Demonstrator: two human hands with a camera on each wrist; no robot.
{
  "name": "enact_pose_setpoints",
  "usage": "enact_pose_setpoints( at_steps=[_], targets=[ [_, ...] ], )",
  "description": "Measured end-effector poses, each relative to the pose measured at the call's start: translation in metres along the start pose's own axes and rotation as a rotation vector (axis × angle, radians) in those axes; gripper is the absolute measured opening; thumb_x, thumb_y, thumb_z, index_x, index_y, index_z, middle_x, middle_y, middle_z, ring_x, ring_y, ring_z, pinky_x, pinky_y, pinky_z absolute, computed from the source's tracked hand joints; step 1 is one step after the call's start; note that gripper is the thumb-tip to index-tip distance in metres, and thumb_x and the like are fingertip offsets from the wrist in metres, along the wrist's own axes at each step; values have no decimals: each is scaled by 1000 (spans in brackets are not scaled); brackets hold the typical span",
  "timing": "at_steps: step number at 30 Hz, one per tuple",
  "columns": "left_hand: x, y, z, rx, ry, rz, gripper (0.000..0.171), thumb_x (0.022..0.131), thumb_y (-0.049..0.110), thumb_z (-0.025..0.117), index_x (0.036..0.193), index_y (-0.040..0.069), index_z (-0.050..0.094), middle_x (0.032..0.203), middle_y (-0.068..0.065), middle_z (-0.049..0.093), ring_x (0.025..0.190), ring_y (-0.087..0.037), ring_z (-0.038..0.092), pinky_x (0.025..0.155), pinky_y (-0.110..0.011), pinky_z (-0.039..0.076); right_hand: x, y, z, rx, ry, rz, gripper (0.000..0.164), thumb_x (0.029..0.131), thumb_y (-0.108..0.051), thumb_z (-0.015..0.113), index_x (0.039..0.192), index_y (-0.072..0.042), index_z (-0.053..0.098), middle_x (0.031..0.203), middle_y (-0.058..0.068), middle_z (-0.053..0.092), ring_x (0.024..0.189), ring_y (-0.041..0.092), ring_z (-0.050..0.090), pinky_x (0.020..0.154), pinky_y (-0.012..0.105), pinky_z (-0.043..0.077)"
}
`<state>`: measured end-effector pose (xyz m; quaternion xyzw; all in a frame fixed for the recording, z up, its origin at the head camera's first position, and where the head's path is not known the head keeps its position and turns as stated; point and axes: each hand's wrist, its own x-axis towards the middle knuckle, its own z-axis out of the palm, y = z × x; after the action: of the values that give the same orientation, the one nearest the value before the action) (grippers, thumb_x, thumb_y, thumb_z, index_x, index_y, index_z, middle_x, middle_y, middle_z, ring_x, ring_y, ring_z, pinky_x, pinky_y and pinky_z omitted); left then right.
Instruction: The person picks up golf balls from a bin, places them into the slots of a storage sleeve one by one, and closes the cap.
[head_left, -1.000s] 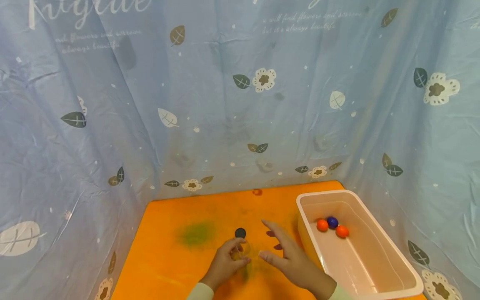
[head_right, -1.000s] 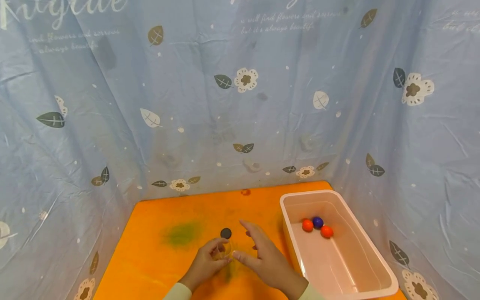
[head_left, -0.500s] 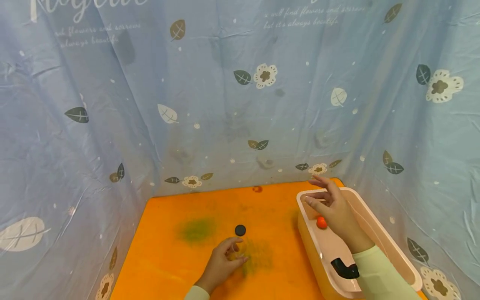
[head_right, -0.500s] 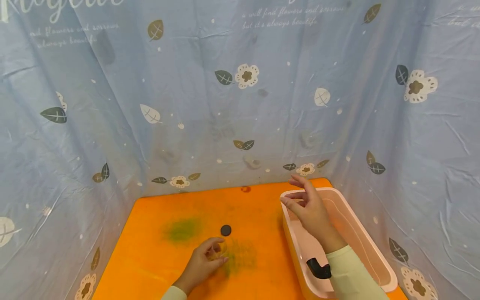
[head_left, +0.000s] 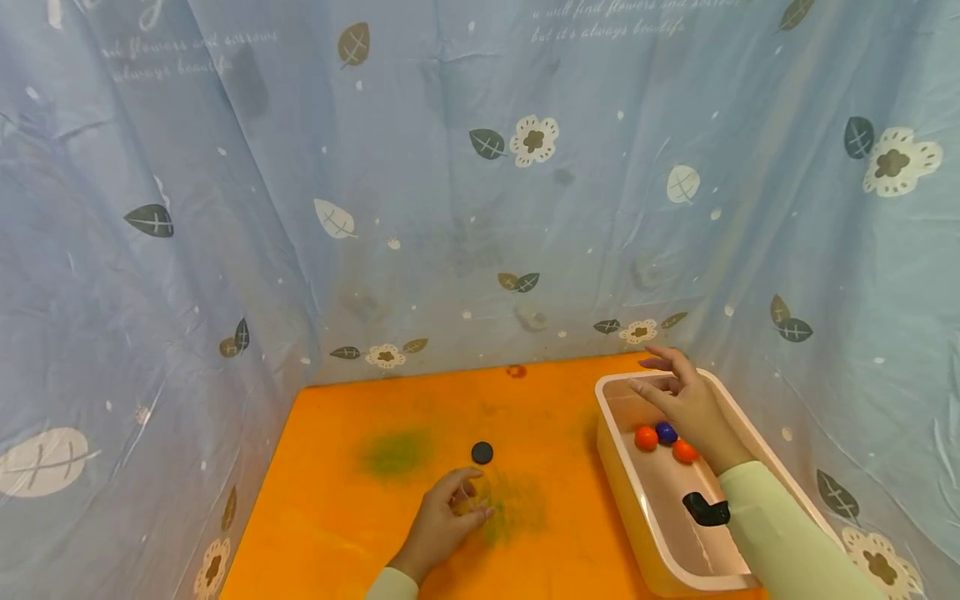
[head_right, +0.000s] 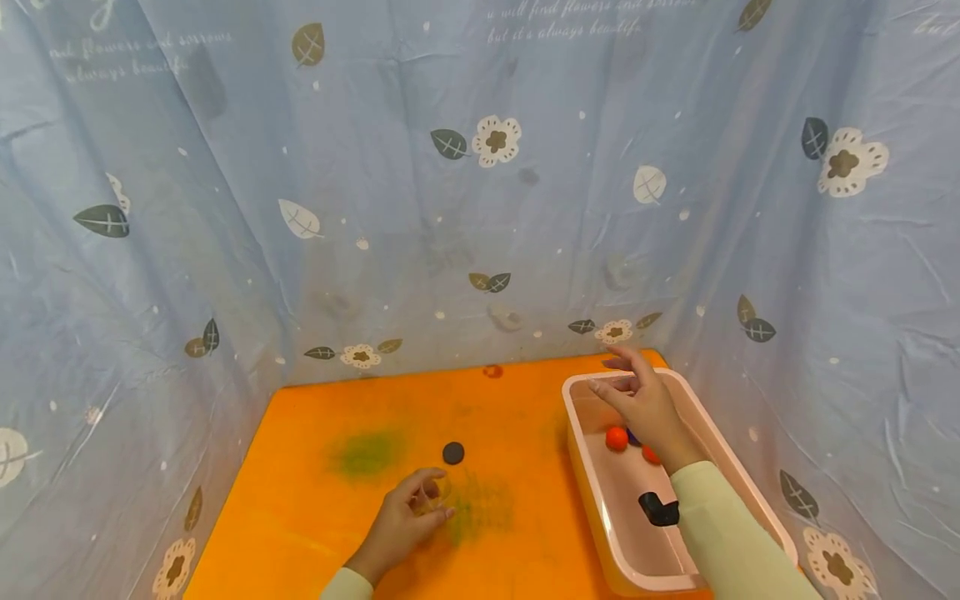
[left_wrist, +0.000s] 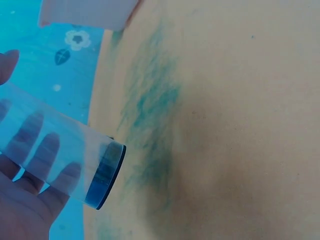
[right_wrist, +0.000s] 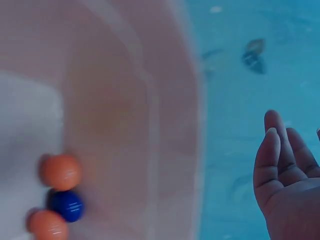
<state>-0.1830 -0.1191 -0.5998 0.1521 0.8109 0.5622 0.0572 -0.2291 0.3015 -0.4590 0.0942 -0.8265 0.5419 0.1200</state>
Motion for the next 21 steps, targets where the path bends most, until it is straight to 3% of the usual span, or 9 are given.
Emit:
enact_pose_setpoints(
  at_steps=[8, 15, 21],
  targets=[
    [-5, 4, -4, -21, -19, 24, 49, 98, 28, 87, 142, 30, 68, 115, -11, 65, 109, -22, 63, 102, -53, 54, 1, 42, 4, -157, -64, 133, 64, 108, -36, 75, 155, 0, 54, 135, 22, 65, 108, 27, 67, 82, 25, 56],
    [-8, 28, -9, -43, -50, 65, 52, 99, 31, 86, 146, 29, 65, 134, -3, 64, 124, -31, 64, 102, -48, 54, 12, 73, 10, -235, -127, 176, 55, 102, -36, 81, 137, 4, 66, 122, 19, 70, 103, 35, 69, 77, 34, 58],
    [-11, 49, -10, -24, -73, 90, 51, 100, 33, 85, 147, 31, 65, 134, 3, 63, 124, -30, 65, 100, -46, 54, 13, 101, 6, -276, -167, 252, 60, 101, -35, 83, 135, 10, 63, 122, 26, 70, 99, 34, 69, 77, 38, 58]
  ],
)
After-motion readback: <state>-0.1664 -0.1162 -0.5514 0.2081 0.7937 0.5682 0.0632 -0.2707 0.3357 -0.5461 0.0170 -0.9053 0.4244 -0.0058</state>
